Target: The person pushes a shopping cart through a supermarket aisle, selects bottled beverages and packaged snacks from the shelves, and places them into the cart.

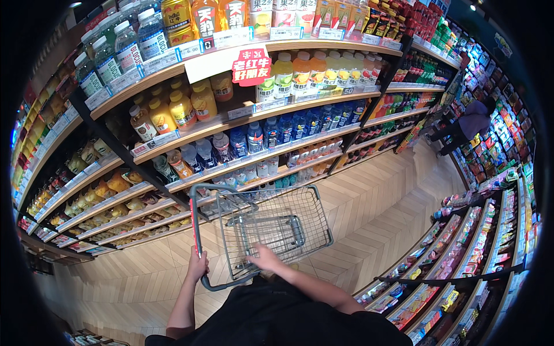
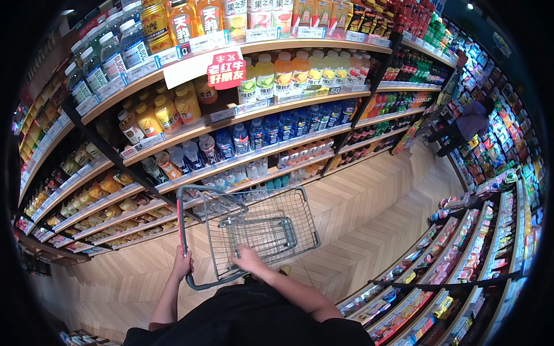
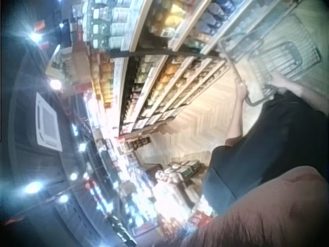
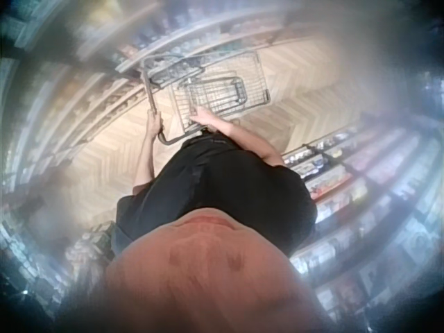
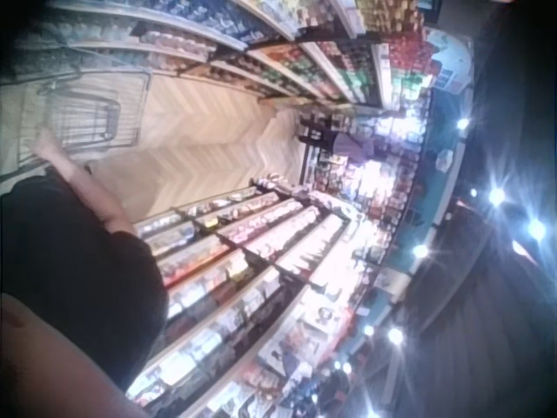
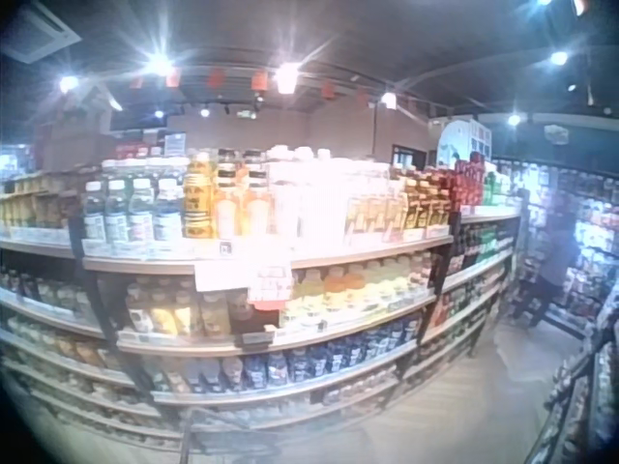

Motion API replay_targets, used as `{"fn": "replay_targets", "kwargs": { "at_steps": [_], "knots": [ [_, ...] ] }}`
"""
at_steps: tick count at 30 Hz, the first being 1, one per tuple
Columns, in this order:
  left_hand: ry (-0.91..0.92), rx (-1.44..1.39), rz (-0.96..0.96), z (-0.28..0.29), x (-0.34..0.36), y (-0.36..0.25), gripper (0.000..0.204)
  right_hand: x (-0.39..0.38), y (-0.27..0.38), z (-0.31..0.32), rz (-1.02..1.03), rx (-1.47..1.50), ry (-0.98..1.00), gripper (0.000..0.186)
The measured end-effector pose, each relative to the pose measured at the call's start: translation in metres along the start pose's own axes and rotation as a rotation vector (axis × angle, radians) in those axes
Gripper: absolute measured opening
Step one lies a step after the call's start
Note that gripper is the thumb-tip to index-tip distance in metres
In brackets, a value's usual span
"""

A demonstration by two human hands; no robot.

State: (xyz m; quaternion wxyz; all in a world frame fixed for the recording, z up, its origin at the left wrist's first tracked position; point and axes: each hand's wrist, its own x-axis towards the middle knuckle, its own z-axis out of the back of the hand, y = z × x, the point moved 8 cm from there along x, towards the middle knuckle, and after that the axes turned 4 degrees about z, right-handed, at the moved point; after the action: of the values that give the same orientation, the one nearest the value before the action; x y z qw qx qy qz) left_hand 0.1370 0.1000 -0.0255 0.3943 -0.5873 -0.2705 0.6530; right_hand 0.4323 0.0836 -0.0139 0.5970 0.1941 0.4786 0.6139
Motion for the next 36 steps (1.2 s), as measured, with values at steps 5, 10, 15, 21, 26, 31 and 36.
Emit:
{"fn": "replay_targets", "kwargs": {
  "at_steps": [5, 10, 15, 21, 26, 31, 36],
  "knots": [
    [0.084, -0.044, 0.010, -0.066, 0.009, -0.006, 0.030, -0.009, 0.034, -0.066, 0.119, 0.105, 0.267, 0.076],
    [0.077, -0.089, 0.025, -0.138, 0.016, -0.009, 0.045, -0.028, 0.020, -0.056, 0.024, 0.299, 0.238, 0.068],
    [0.180, -0.110, 0.016, -0.208, 0.011, -0.024, 0.041, -0.042, -0.012, -0.018, 0.038, 0.310, 0.000, 0.065],
    [0.234, 0.132, -0.099, -0.273, 0.010, -0.054, 0.042, -0.063, -0.048, 0.035, -0.068, 0.310, 0.008, 0.059],
    [0.227, 0.478, -0.484, -0.291, 0.026, -0.094, 0.069, -0.081, -0.071, 0.069, -0.055, 0.450, -0.003, 0.059],
    [0.265, 0.978, -0.967, -0.320, 0.021, -0.200, 0.075, -0.094, -0.100, 0.084, 0.002, 0.570, -0.007, 0.060],
    [0.370, 1.438, -1.283, -0.369, 0.045, -0.203, 0.060, -0.115, -0.111, 0.106, -0.044, 0.569, 0.037, 0.058]
  ]
}}
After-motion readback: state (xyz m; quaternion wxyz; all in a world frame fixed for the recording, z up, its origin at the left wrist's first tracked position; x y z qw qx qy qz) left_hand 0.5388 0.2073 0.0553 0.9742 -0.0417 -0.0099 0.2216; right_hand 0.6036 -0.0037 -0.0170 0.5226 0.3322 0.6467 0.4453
